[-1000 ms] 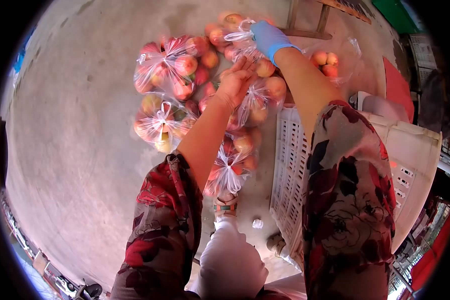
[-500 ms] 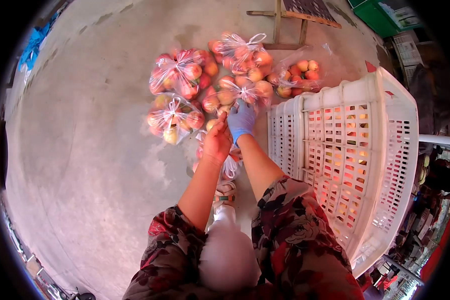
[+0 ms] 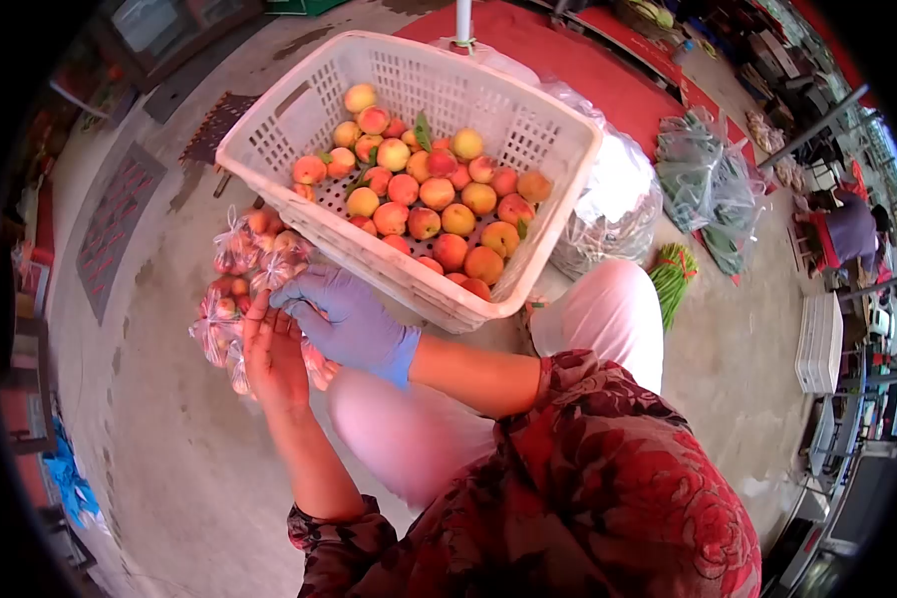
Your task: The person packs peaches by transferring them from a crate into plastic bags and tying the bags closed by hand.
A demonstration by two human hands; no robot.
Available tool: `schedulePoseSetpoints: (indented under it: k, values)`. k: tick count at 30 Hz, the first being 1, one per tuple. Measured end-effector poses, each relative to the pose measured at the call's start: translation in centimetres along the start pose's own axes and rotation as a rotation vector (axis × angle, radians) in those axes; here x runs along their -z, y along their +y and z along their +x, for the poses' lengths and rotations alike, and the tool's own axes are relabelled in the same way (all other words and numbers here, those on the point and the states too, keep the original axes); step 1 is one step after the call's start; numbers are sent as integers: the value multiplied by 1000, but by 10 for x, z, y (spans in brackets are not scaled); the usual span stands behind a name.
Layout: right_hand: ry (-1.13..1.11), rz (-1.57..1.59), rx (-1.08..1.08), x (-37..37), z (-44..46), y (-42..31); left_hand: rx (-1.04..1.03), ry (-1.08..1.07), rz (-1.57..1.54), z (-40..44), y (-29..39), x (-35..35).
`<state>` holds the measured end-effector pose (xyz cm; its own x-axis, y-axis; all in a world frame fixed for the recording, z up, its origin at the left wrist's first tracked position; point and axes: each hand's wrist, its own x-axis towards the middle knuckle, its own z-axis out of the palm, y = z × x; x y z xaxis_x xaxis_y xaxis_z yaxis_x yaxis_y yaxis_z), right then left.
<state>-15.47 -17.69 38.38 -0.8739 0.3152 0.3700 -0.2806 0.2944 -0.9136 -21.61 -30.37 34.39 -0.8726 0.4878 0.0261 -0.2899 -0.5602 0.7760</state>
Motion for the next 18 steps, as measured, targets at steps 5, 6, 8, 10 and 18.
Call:
schedulePoseSetpoints:
  k: [5,6,8,10,18]
  values:
    - [215,-272,105,118,-48,-43,153,-289,6,-19,-38,-129]
    - [271,-347,107,137,-54,-38,184,-285,3,-23,-47,-153]
    - [342,-374,40,180,-69,-35,231,-254,2,-35,-69,-195]
    - [437,-392,59,227,-75,-24,234,-340,25,-35,-102,-214]
    - [771,-372,-399,479,-89,119,487,-359,206,-36,-227,-274]
